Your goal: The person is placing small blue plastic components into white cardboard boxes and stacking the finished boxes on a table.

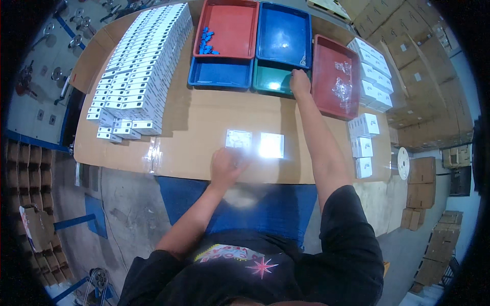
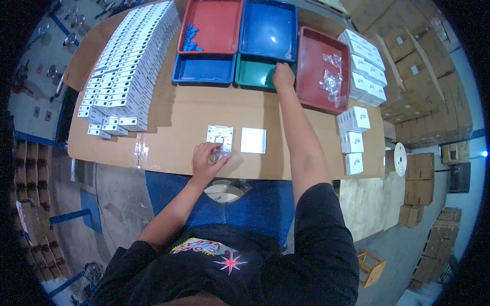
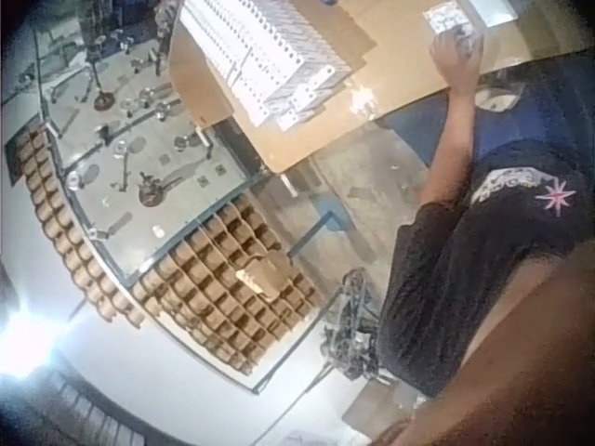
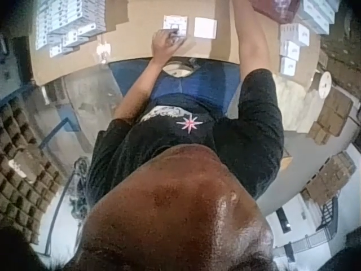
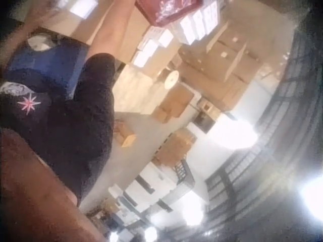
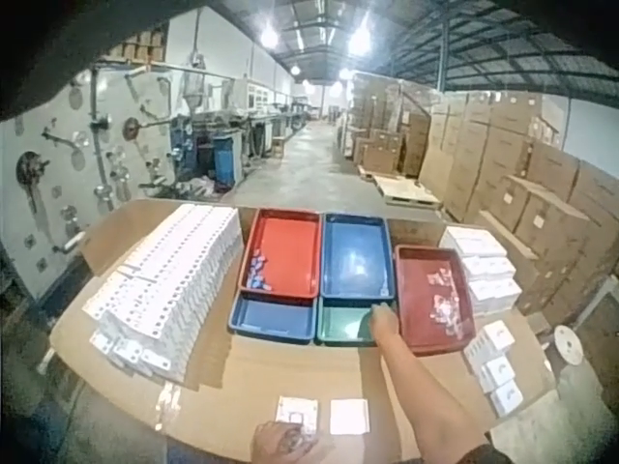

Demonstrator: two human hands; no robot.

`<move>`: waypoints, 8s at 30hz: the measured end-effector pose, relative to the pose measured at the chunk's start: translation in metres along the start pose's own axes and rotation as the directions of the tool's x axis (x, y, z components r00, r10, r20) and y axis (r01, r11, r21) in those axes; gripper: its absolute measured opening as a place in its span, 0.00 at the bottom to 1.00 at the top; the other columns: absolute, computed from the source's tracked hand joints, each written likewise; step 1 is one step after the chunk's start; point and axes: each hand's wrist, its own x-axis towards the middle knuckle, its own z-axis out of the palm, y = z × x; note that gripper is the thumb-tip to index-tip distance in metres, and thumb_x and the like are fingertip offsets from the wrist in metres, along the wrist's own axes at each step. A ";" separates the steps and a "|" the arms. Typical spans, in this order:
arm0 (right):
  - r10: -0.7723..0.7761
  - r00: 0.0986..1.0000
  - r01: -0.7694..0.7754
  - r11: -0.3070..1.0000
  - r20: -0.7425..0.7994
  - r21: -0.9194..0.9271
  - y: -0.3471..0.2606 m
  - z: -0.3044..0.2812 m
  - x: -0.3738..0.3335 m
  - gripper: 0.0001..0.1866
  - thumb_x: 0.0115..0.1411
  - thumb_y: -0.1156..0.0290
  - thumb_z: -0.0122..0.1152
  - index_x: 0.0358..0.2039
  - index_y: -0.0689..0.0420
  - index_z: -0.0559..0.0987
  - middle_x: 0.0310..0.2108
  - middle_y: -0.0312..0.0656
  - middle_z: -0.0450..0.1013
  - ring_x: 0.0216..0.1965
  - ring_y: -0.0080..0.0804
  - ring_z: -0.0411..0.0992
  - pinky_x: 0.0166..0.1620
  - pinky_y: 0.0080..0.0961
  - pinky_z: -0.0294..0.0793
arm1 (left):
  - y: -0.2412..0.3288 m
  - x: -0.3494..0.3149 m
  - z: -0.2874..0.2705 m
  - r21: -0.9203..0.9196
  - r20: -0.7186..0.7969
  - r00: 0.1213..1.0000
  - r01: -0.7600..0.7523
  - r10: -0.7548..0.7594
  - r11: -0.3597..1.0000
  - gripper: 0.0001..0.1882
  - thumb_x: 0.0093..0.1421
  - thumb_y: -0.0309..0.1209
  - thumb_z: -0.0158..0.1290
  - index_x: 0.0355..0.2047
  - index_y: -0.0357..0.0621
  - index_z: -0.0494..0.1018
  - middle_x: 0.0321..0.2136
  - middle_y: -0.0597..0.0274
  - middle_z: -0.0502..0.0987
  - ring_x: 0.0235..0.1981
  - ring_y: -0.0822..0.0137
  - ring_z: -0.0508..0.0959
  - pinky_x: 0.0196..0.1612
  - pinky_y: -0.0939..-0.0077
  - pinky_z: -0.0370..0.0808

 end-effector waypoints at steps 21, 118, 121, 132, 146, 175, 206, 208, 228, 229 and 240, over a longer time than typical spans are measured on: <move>0.165 0.940 -0.342 0.393 0.300 0.854 -0.110 -0.070 -0.193 0.09 0.63 0.73 0.68 0.42 0.63 0.83 0.32 0.34 0.79 0.27 0.12 0.67 0.31 0.16 0.68 | 0.003 0.004 -0.002 -0.015 0.020 0.993 0.120 -0.119 0.993 0.21 0.48 0.35 0.73 0.41 0.44 0.80 0.34 0.61 0.79 0.34 0.61 0.76 0.42 0.66 0.72; 0.355 0.935 -0.354 0.932 -0.004 0.079 -0.017 -0.028 0.076 0.09 0.58 0.72 0.61 0.37 0.59 0.85 0.41 0.58 0.81 0.46 0.58 0.80 0.50 0.48 0.79 | -0.001 -0.001 -0.004 0.053 0.006 0.993 0.113 -0.114 0.992 0.19 0.50 0.32 0.71 0.42 0.43 0.80 0.35 0.61 0.78 0.32 0.62 0.75 0.40 0.67 0.73; 0.323 0.946 -0.319 0.940 -0.014 0.120 -0.005 -0.019 0.077 0.09 0.57 0.72 0.60 0.36 0.59 0.85 0.40 0.57 0.81 0.45 0.58 0.80 0.49 0.47 0.79 | -0.002 -0.002 -0.003 0.035 0.025 0.990 0.138 -0.139 0.990 0.19 0.50 0.32 0.71 0.42 0.43 0.80 0.35 0.61 0.78 0.32 0.63 0.75 0.40 0.67 0.73; 0.187 0.982 -0.093 0.637 -0.036 0.765 -0.056 -0.063 -0.039 0.08 0.60 0.72 0.69 0.39 0.60 0.85 0.31 0.39 0.81 0.30 0.22 0.74 0.35 0.23 0.73 | -0.007 -0.010 -0.001 0.052 -0.014 0.990 0.140 -0.139 0.989 0.19 0.50 0.31 0.71 0.41 0.43 0.80 0.31 0.61 0.76 0.31 0.63 0.74 0.38 0.67 0.73; 0.072 0.901 -0.429 0.283 0.427 0.858 -0.166 -0.093 -0.246 0.07 0.61 0.76 0.69 0.39 0.63 0.84 0.30 0.33 0.79 0.28 0.13 0.71 0.32 0.15 0.71 | 0.008 0.008 -0.010 -0.086 0.058 0.974 0.223 -0.219 0.971 0.19 0.52 0.30 0.69 0.44 0.43 0.80 0.33 0.60 0.76 0.32 0.63 0.75 0.39 0.69 0.74; -0.063 0.921 -0.344 0.334 0.385 0.878 -0.159 -0.076 -0.258 0.12 0.72 0.71 0.55 0.40 0.65 0.84 0.42 0.39 0.76 0.42 0.23 0.74 0.43 0.20 0.73 | 0.001 0.001 -0.004 -0.128 -0.028 0.987 0.153 -0.158 0.980 0.19 0.51 0.33 0.70 0.44 0.45 0.81 0.36 0.60 0.79 0.34 0.60 0.79 0.41 0.66 0.75; 0.246 0.969 -0.244 0.968 0.030 -0.061 -0.004 -0.032 0.083 0.12 0.62 0.75 0.54 0.40 0.59 0.85 0.44 0.59 0.80 0.49 0.57 0.80 0.50 0.51 0.80 | 0.001 -0.002 0.002 0.065 0.013 0.993 0.114 -0.115 0.991 0.20 0.51 0.27 0.70 0.45 0.42 0.81 0.35 0.60 0.77 0.35 0.63 0.76 0.42 0.69 0.74; 0.267 0.963 -0.265 0.963 0.031 -0.054 -0.009 -0.034 0.079 0.12 0.62 0.75 0.54 0.41 0.59 0.85 0.45 0.59 0.80 0.49 0.57 0.80 0.51 0.51 0.80 | 0.000 -0.001 0.002 0.079 0.015 0.994 0.108 -0.110 0.991 0.20 0.51 0.27 0.70 0.45 0.42 0.81 0.34 0.60 0.77 0.35 0.63 0.76 0.42 0.69 0.74; 0.344 0.928 -0.328 0.936 0.141 -0.127 -0.016 -0.036 0.089 0.14 0.64 0.72 0.55 0.47 0.56 0.84 0.50 0.54 0.80 0.52 0.52 0.79 0.52 0.46 0.80 | -0.003 -0.002 0.003 0.010 0.026 0.987 0.160 -0.160 0.987 0.21 0.56 0.45 0.68 0.41 0.43 0.79 0.34 0.54 0.78 0.38 0.51 0.78 0.43 0.54 0.74; 0.340 0.932 -0.326 0.938 0.129 -0.118 -0.013 -0.035 0.088 0.14 0.64 0.72 0.55 0.46 0.57 0.84 0.49 0.54 0.80 0.52 0.53 0.80 0.52 0.46 0.80 | -0.001 -0.002 0.003 -0.006 0.002 0.992 0.124 -0.124 0.992 0.21 0.56 0.45 0.67 0.41 0.43 0.79 0.33 0.54 0.78 0.37 0.51 0.77 0.42 0.55 0.73; 0.272 0.958 -0.267 0.962 0.093 -0.065 -0.010 -0.028 0.080 0.12 0.62 0.72 0.56 0.43 0.56 0.84 0.47 0.55 0.80 0.49 0.55 0.80 0.52 0.48 0.80 | -0.002 -0.001 -0.001 0.062 0.016 0.995 0.095 -0.096 0.994 0.18 0.52 0.28 0.70 0.43 0.39 0.80 0.34 0.60 0.77 0.33 0.64 0.75 0.40 0.69 0.74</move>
